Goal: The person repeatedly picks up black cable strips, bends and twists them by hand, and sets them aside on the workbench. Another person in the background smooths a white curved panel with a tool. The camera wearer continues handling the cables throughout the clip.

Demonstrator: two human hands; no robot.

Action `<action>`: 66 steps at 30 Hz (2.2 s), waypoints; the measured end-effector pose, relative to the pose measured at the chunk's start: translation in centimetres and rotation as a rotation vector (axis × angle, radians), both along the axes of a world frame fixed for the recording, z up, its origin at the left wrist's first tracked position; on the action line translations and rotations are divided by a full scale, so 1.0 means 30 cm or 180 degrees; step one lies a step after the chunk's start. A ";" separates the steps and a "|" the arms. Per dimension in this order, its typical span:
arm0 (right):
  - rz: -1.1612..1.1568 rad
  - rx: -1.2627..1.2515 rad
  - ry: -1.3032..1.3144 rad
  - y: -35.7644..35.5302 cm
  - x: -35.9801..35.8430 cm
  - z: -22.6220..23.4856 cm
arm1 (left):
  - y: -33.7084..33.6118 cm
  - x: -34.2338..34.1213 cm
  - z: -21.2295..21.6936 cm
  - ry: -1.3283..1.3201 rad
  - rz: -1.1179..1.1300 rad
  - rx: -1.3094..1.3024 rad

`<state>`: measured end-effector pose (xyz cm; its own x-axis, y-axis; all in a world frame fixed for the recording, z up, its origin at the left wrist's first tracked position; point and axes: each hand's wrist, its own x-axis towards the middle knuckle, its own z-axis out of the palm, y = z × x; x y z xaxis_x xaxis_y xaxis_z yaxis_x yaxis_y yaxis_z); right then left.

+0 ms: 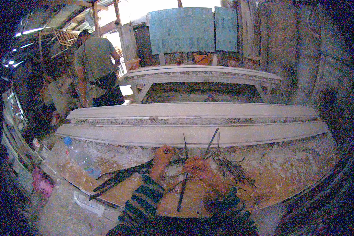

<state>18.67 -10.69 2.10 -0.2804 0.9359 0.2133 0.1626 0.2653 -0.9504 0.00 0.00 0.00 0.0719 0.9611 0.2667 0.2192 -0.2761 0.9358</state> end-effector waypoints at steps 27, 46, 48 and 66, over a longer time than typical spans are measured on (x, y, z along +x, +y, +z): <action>-0.2705 0.1466 -0.0520 0.081 0.088 -0.080 | -0.224 0.034 0.163 0.0858 -0.2940 -0.0013; -0.0657 0.0792 0.0023 0.015 0.001 -0.024 | -0.022 0.014 -0.005 -0.0081 0.0207 0.0416; -0.0206 0.0312 0.0395 0.009 -0.018 -0.022 | -0.024 0.018 -0.003 -0.0051 0.0307 0.0435; -0.0386 0.0368 0.0081 -0.017 -0.022 0.012 | -0.101 0.078 -0.008 -0.0332 -0.0875 0.0155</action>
